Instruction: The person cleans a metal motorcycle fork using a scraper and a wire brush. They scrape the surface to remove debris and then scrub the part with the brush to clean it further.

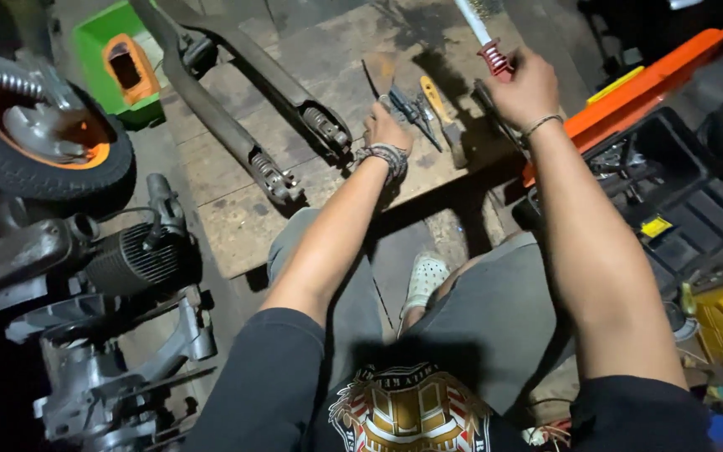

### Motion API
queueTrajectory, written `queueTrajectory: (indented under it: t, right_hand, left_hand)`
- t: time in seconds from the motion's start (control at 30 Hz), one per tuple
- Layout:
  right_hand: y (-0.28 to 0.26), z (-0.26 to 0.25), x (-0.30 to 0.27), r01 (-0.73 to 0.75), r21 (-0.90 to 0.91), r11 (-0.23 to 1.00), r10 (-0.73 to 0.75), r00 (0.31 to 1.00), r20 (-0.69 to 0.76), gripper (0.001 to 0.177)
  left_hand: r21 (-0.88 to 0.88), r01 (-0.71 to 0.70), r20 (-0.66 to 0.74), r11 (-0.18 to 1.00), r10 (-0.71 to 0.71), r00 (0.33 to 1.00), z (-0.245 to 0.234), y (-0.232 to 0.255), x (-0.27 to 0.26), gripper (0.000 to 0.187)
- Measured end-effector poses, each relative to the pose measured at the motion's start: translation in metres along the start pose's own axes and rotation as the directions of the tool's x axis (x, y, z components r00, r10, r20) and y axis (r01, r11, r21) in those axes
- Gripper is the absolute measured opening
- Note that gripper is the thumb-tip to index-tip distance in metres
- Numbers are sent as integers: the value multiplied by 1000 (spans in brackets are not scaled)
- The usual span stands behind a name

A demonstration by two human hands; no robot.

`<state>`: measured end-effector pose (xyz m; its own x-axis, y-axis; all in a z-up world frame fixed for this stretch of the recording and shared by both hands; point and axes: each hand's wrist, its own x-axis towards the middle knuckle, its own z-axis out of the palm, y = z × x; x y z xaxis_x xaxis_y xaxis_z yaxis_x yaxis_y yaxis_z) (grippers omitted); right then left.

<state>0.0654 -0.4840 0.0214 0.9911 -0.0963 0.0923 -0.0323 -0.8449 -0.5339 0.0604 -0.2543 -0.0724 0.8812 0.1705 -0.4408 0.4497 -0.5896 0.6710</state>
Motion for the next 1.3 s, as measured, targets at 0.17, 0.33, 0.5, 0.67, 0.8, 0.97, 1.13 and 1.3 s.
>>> queueTrajectory:
  t: [0.17, 0.33, 0.5, 0.67, 0.8, 0.97, 1.13, 1.3]
  right_hand:
    - [14, 15, 13, 102, -97, 990, -106, 994, -38, 44]
    - [0, 10, 10, 127, -63, 990, -128, 992, -13, 40]
    - [11, 22, 18, 215, -12, 977, -215, 976, -32, 32]
    - [-9, 16, 14, 243, 55, 968, -245, 969, 25, 33]
    - [-35, 10, 5, 292, 142, 946, -297, 955, 16, 31]
    - [-57, 16, 6, 422, 362, 831, -459, 888, 18, 25]
    - [-103, 9, -17, 462, 371, 806, -524, 848, 79, 26]
    - [-161, 14, -47, 420, 270, 866, -498, 769, 401, 36]
  left_hand:
    - [82, -42, 82, 996, 35, 996, -7, 2, -11, 48]
    - [95, -96, 73, 991, 90, 993, -6, 2, -18, 48]
    - [154, -142, 213, 978, 107, 971, -23, 8, -39, 102]
    - [170, -391, 371, 905, 309, 876, -48, 16, -72, 86]
    - [54, -751, 426, 658, 665, 613, -59, -6, -78, 49]
    - [17, -792, 371, 610, 732, 571, -172, -19, -111, 44]
    - [-103, -814, -116, 572, 806, 581, -285, -98, -106, 19]
    - [57, -568, -257, 821, 561, 787, -331, -194, -108, 17]
